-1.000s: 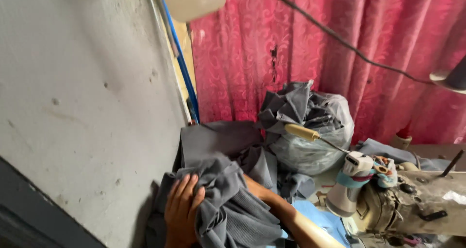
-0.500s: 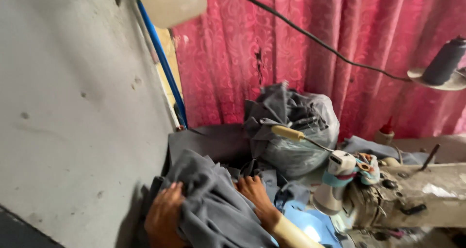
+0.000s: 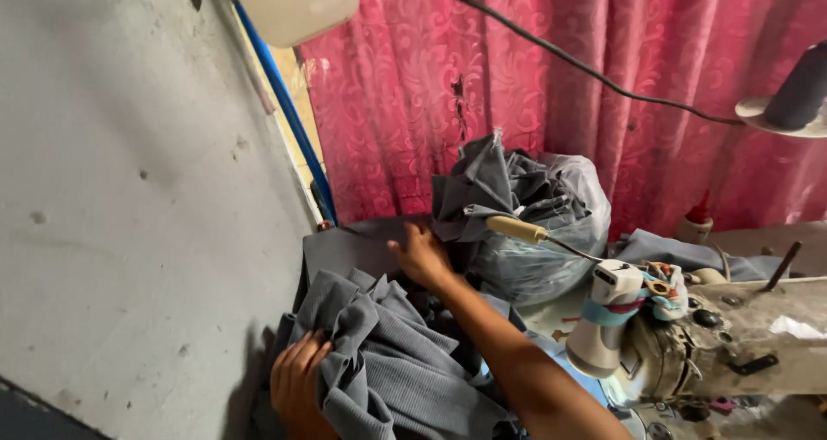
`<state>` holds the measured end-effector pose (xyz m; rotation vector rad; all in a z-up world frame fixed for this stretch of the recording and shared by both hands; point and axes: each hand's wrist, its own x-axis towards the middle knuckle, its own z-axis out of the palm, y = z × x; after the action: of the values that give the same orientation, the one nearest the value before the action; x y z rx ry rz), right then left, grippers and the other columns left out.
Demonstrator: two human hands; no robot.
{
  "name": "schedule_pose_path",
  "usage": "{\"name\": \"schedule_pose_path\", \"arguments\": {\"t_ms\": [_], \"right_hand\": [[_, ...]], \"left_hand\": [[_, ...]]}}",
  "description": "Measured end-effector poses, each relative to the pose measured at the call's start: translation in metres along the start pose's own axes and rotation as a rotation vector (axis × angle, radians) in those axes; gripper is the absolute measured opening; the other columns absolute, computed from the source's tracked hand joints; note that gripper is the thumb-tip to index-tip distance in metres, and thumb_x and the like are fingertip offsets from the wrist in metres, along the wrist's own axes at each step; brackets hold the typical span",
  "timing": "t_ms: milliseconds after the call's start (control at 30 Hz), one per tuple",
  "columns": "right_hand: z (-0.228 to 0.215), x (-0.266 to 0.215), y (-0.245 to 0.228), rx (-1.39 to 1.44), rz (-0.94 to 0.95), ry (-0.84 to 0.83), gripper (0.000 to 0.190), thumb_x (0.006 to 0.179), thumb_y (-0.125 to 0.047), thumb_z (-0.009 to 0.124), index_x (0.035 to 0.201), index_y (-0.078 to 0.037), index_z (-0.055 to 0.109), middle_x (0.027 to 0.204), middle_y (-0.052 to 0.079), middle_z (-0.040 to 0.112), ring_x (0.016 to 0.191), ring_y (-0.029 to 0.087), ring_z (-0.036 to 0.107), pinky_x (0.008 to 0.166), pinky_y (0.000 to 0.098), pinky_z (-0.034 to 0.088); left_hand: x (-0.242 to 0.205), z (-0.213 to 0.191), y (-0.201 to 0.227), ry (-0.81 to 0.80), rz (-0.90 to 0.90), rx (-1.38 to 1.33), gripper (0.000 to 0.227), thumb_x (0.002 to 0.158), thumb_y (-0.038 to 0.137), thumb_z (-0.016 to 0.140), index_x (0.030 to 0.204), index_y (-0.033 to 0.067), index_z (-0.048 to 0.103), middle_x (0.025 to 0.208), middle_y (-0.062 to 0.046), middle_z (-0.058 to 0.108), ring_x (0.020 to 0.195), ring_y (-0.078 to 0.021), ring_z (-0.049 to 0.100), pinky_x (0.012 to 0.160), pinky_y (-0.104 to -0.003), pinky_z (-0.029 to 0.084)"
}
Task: Sorting and stacking fabric pieces on a workbench
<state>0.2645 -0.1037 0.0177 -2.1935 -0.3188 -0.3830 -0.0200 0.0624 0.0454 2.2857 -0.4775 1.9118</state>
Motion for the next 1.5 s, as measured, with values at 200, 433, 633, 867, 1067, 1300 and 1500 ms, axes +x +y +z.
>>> {"name": "schedule_pose_path", "arguments": {"t_ms": [200, 433, 633, 867, 1067, 1300, 1500], "right_hand": [[-0.030, -0.007, -0.051, -0.735, -0.560, 0.050, 0.032, 0.094, -0.040, 0.055, 0.113, -0.021, 0.070, 0.116, 0.013, 0.067, 0.114, 0.037, 0.058, 0.097, 0.0546, 0.042], [-0.125, 0.047, -0.047, -1.357, 0.204, -0.093, 0.059, 0.096, -0.031, 0.052, 0.149, -0.007, 0.051, 0.163, 0.032, 0.033, 0.148, 0.061, 0.019, 0.103, 0.0902, 0.005], [-0.160, 0.070, -0.037, -1.164, 0.149, 0.129, 0.038, 0.097, -0.034, 0.046, 0.124, -0.033, 0.073, 0.131, 0.005, 0.063, 0.124, 0.037, 0.050, 0.101, 0.0650, 0.031], [-0.133, 0.128, 0.062, -1.100, 0.809, 0.065, 0.093, 0.101, -0.068, 0.024, 0.153, 0.007, 0.041, 0.159, 0.031, 0.039, 0.148, 0.057, 0.027, 0.109, 0.0844, 0.000], [-0.209, 0.066, -0.078, -1.115, 0.491, -0.441, 0.104, 0.078, -0.102, 0.018, 0.163, -0.042, 0.015, 0.172, -0.013, 0.008, 0.162, 0.037, -0.004, 0.102, 0.0898, -0.007], [-0.035, 0.083, -0.050, -0.490, -0.429, 0.229, 0.020, 0.097, -0.025, 0.052, 0.088, -0.015, 0.067, 0.067, 0.010, 0.068, 0.055, 0.034, 0.069, 0.042, 0.0517, 0.050], [-0.014, 0.025, -0.001, -0.281, 0.341, 0.031, 0.098, 0.084, -0.084, 0.049, 0.136, -0.001, 0.059, 0.130, 0.027, 0.064, 0.119, 0.046, 0.064, 0.093, 0.0535, 0.055]], "left_hand": [[0.004, 0.000, 0.001, 0.033, 0.028, 0.012, 0.038, 0.110, 0.018, 0.035, 0.104, 0.0053, 0.071, 0.114, -0.016, 0.074, 0.108, -0.0310, 0.073, 0.098, -0.045, 0.054], [-0.004, 0.000, -0.007, -0.070, -0.009, -0.048, 0.037, 0.110, 0.020, 0.033, 0.116, 0.0044, 0.066, 0.126, -0.016, 0.069, 0.119, -0.0321, 0.068, 0.106, -0.047, 0.051], [0.001, -0.004, -0.002, -0.017, 0.004, -0.054, 0.040, 0.110, 0.022, 0.032, 0.116, 0.0053, 0.067, 0.125, -0.016, 0.069, 0.117, -0.0318, 0.069, 0.104, -0.046, 0.050], [-0.003, -0.005, -0.003, -0.009, 0.014, -0.085, 0.041, 0.109, 0.024, 0.031, 0.114, 0.0036, 0.067, 0.124, -0.018, 0.069, 0.116, -0.0345, 0.068, 0.102, -0.049, 0.051], [0.006, -0.006, -0.002, 0.006, 0.002, -0.098, 0.039, 0.109, 0.023, 0.033, 0.112, 0.0033, 0.067, 0.122, -0.019, 0.070, 0.114, -0.0339, 0.069, 0.102, -0.048, 0.052], [-0.016, 0.001, -0.011, -0.025, -0.039, -0.099, 0.037, 0.111, 0.021, 0.035, 0.112, 0.0057, 0.069, 0.126, -0.015, 0.070, 0.120, -0.0317, 0.067, 0.106, -0.046, 0.051], [-0.004, 0.006, -0.006, 0.086, 0.018, -0.026, 0.031, 0.110, 0.014, 0.040, 0.109, 0.0043, 0.070, 0.118, -0.016, 0.073, 0.112, -0.0308, 0.072, 0.100, -0.044, 0.054]]}}
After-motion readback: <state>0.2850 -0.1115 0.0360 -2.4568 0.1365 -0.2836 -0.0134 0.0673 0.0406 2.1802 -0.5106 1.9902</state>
